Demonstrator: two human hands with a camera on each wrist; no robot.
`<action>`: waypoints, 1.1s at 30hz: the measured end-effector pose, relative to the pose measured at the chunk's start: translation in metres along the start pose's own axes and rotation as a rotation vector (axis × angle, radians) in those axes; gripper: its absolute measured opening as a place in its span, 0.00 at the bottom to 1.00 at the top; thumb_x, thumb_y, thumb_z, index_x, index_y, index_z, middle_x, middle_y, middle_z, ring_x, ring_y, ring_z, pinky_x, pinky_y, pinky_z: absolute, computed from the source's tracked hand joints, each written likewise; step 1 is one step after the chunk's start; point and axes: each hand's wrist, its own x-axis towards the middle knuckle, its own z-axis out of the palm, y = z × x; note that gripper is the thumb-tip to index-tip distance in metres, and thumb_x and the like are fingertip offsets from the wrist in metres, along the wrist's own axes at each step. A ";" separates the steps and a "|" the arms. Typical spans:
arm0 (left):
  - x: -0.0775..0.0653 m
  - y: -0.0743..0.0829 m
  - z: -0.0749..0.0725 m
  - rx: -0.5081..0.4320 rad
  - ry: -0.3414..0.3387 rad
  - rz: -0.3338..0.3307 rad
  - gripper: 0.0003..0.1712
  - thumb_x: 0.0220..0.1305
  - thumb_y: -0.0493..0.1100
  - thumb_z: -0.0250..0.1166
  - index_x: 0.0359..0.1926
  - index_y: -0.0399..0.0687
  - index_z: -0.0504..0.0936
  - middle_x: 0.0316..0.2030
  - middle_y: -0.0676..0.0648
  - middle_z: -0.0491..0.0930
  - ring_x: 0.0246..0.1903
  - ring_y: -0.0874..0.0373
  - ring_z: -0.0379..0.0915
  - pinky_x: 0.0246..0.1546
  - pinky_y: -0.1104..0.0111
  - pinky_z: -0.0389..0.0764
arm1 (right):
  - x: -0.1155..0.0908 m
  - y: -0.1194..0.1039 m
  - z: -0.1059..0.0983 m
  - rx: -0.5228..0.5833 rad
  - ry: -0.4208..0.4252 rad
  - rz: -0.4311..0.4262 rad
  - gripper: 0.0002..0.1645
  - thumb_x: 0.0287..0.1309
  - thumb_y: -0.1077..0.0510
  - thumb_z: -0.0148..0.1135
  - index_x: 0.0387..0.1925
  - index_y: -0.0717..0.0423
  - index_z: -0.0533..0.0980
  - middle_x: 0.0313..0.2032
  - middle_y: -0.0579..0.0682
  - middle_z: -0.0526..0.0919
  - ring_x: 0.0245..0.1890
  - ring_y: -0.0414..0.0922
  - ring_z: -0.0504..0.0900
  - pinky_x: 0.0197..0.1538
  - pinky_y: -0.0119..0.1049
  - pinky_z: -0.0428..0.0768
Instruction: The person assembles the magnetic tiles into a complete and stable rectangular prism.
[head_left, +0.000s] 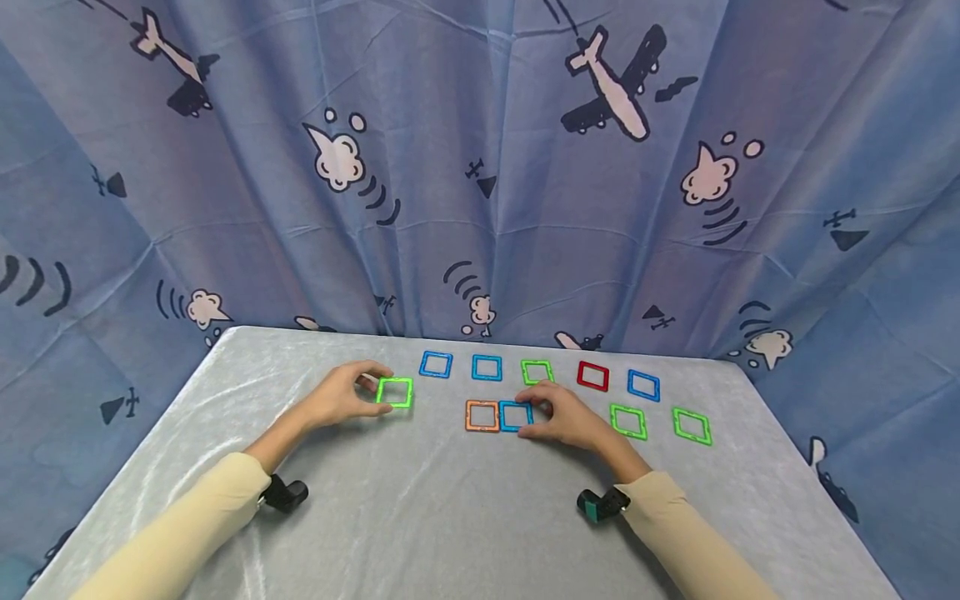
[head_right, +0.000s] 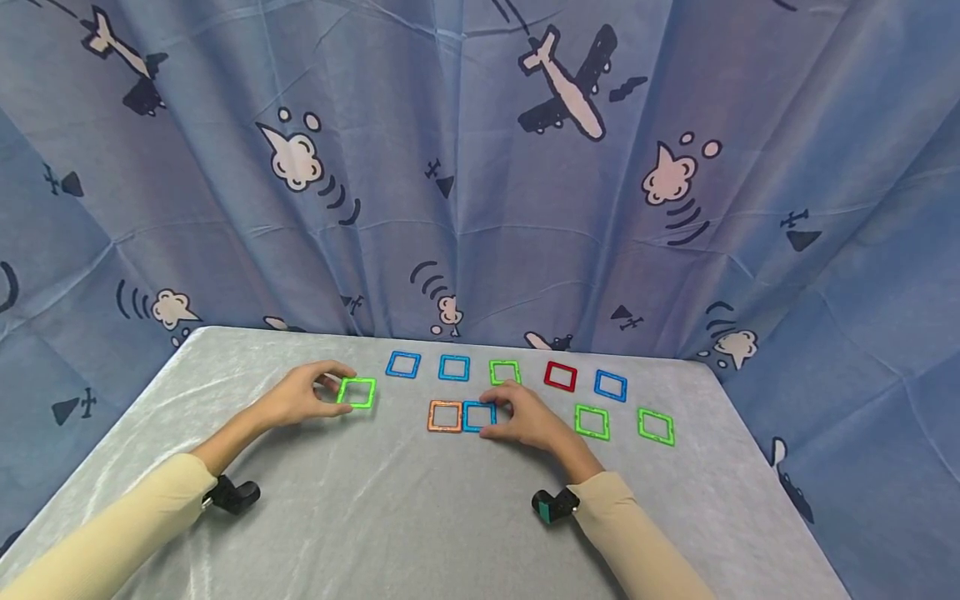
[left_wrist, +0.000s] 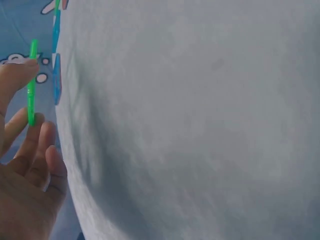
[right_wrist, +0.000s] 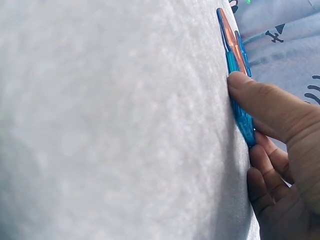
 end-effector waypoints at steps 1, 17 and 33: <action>0.001 0.002 0.001 -0.005 -0.003 0.005 0.31 0.53 0.42 0.81 0.57 0.37 0.81 0.51 0.43 0.82 0.45 0.50 0.80 0.48 0.53 0.80 | 0.000 -0.001 0.000 0.003 -0.002 0.005 0.31 0.51 0.50 0.81 0.55 0.56 0.82 0.51 0.50 0.79 0.50 0.49 0.75 0.56 0.51 0.76; 0.015 0.022 0.015 -0.084 -0.003 0.037 0.32 0.52 0.37 0.80 0.58 0.35 0.80 0.54 0.43 0.80 0.40 0.55 0.80 0.38 0.62 0.83 | 0.001 -0.001 -0.001 0.003 -0.009 0.026 0.31 0.51 0.50 0.81 0.56 0.54 0.82 0.51 0.48 0.79 0.50 0.49 0.75 0.57 0.50 0.76; 0.024 0.040 0.028 -0.138 0.006 0.001 0.34 0.48 0.33 0.82 0.58 0.35 0.81 0.52 0.37 0.79 0.27 0.59 0.79 0.26 0.66 0.81 | 0.001 -0.002 0.000 0.016 -0.016 0.030 0.31 0.52 0.50 0.81 0.56 0.54 0.82 0.50 0.48 0.79 0.51 0.49 0.75 0.58 0.50 0.76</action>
